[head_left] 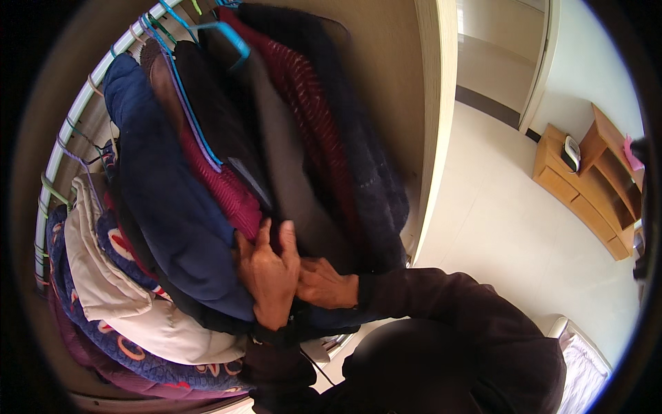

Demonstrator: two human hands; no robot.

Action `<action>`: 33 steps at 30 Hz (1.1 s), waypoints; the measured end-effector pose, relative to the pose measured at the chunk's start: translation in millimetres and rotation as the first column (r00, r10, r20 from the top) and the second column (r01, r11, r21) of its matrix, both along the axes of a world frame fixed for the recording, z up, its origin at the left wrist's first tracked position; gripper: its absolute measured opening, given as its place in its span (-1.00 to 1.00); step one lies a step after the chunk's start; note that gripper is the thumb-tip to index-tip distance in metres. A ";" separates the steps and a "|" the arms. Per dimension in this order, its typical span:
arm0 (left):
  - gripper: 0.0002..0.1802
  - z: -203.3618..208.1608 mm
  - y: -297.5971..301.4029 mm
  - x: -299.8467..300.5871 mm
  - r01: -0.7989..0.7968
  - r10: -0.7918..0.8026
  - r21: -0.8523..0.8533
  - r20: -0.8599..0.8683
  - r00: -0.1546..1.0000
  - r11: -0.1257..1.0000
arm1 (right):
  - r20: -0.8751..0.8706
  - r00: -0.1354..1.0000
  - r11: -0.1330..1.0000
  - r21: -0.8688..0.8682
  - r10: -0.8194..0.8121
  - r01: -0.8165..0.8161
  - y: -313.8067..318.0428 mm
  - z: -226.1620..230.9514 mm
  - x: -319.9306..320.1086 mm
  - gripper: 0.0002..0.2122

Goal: The person opens a wardrobe and searches through hanging clothes by moving them aside with both hands. They then close the wardrobe, open a second section, and continue searching through more hanging garments before closing it again.

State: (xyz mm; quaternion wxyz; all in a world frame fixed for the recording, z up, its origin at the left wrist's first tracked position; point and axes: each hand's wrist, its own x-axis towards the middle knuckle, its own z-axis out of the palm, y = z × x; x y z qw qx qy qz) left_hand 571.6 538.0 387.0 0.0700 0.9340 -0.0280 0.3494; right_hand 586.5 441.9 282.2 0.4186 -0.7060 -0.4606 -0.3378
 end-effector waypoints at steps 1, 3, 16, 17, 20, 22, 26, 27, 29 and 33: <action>-0.69 -1.1 1.9 0.8 0.012 -0.012 -0.088 -0.003 1.000 0.996 | 0.017 0.998 0.998 0.023 0.062 -0.063 2.7 -0.6 -4.5 -0.69; -0.75 -2.0 6.8 0.4 -0.022 0.021 -0.037 -0.021 1.000 0.999 | -0.126 0.983 0.990 -0.032 0.131 -0.136 1.0 4.5 -8.1 -0.72; -0.73 -0.7 -2.1 1.3 0.038 -0.039 0.005 0.050 0.998 0.999 | -0.284 0.689 0.692 0.107 -0.667 0.714 -117.5 23.9 44.3 -0.41; -0.72 -0.1 -2.4 1.2 0.044 -0.045 0.011 0.055 0.998 0.999 | -0.421 0.660 0.686 0.112 -0.623 0.719 -114.1 14.9 47.2 -0.42; -0.70 1.9 -2.8 -0.1 0.027 -0.026 -0.049 0.015 1.000 0.998 | -0.573 0.665 0.732 0.156 -0.480 0.663 -104.3 -3.4 62.8 -0.48; -0.66 2.7 -3.6 -0.7 0.032 -0.032 -0.018 0.016 0.999 0.999 | -0.408 0.805 0.832 0.166 -0.431 0.530 -96.0 -8.2 60.1 -0.50; -0.61 6.6 -5.2 -1.6 0.085 -0.085 -0.062 0.005 0.996 0.994 | -0.167 0.926 0.939 0.012 -0.338 0.345 -51.2 -1.3 23.8 -0.57; -0.61 8.2 -4.9 -1.9 0.104 -0.105 -0.120 -0.004 0.994 0.987 | -0.131 0.940 0.945 0.049 -0.315 0.323 -36.1 2.5 14.0 -0.58; -0.61 11.0 -3.2 -2.7 0.135 -0.146 -0.254 -0.022 0.989 0.958 | -0.118 0.964 0.969 0.041 -0.237 0.243 -20.7 8.0 5.8 -0.59; -0.67 14.0 2.1 -4.1 0.060 -0.100 -0.413 -0.076 0.992 0.909 | -0.095 0.981 0.986 -0.008 -0.168 0.168 -8.7 22.1 -0.6 -0.59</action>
